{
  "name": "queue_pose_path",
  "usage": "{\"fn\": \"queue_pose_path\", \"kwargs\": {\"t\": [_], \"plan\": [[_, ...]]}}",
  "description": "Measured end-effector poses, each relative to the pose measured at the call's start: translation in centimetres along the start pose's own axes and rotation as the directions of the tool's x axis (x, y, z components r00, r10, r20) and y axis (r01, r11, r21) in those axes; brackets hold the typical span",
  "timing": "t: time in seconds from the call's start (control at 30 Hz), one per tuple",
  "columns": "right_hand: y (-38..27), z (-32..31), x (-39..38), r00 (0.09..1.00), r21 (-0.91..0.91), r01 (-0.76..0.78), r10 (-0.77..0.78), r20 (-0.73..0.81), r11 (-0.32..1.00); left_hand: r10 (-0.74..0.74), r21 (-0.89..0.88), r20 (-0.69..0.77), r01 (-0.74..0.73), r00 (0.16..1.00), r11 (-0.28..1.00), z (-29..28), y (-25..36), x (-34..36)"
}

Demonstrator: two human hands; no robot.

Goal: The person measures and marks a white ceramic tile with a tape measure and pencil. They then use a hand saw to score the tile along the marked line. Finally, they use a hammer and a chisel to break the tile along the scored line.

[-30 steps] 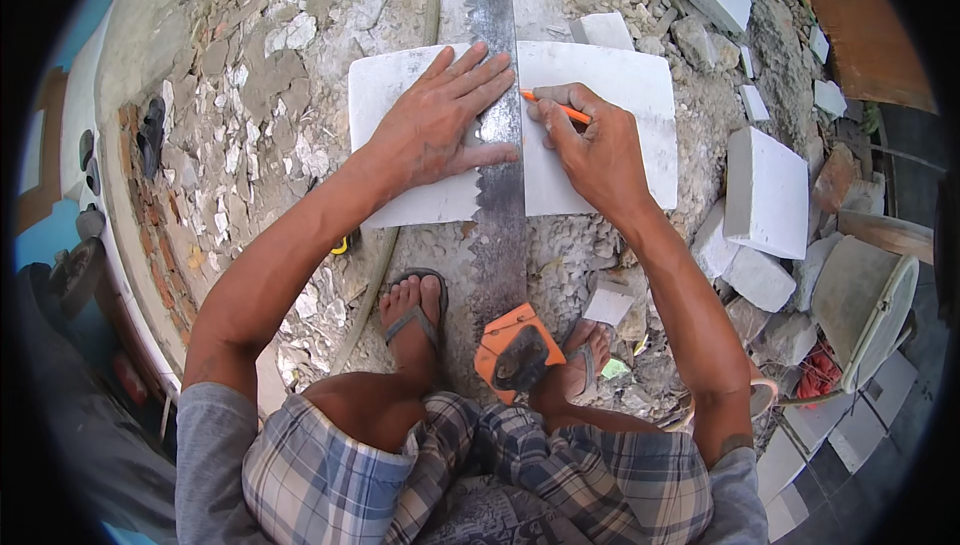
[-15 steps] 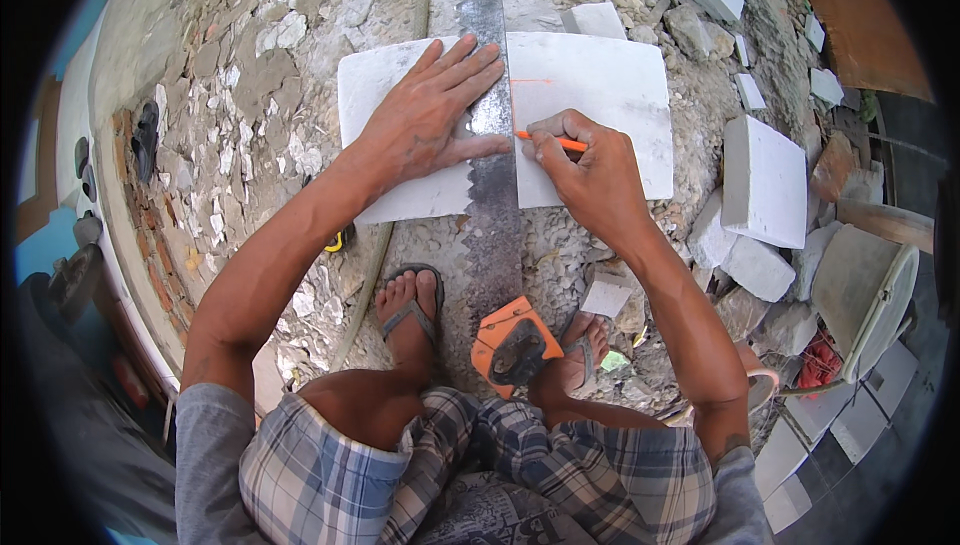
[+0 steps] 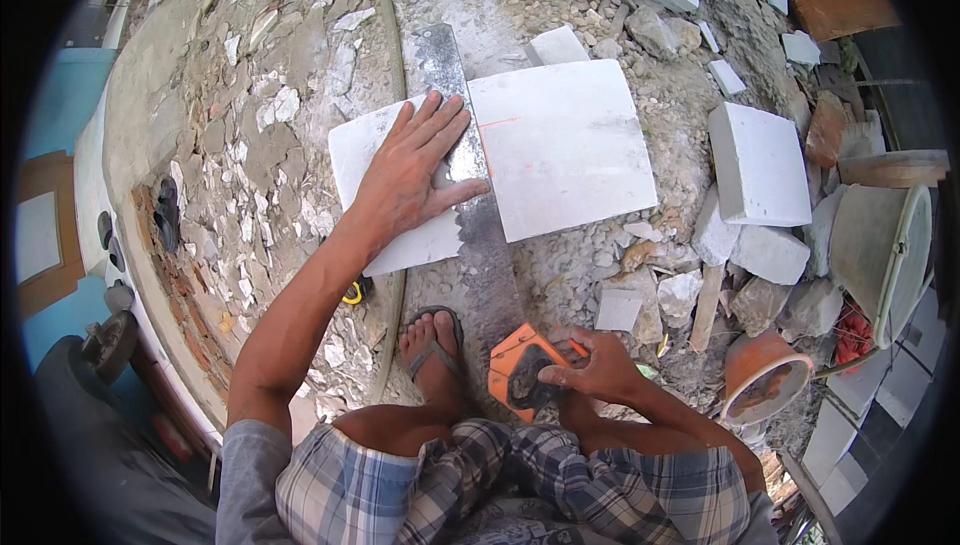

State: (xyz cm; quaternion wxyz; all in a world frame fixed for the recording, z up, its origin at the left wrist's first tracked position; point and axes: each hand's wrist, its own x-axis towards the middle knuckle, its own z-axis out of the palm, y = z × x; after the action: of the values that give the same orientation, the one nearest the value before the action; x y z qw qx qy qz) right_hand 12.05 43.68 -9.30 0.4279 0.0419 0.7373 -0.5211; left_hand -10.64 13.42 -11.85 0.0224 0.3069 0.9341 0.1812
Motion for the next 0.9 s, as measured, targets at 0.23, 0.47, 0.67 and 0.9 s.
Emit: {"fn": "queue_pose_path", "kwargs": {"t": [0.23,0.47,0.67,0.9], "plan": [[2.7,1.2,0.6,0.996,0.238,-0.043,0.022,0.091,0.970,0.008,-0.005,0.046,-0.007,0.999,1.000,-0.3,0.8,0.9],[4.2,-0.1,-0.2,0.999,0.127,0.040,-0.036,-0.029,0.991,0.019,-0.031,0.048,-0.018,0.999,0.999,0.9,2.7,2.2],[3.6,-0.3,-0.1,0.999,0.116,0.044,-0.046,0.008,0.992,0.010,0.012,0.043,-0.011,0.999,1.000,0.6,2.5,2.0],[3.3,-0.7,0.2,0.998,0.190,-0.003,-0.010,0.068,0.982,0.019,0.009,0.029,-0.020,0.999,1.000,1.0,2.5,2.0]]}}
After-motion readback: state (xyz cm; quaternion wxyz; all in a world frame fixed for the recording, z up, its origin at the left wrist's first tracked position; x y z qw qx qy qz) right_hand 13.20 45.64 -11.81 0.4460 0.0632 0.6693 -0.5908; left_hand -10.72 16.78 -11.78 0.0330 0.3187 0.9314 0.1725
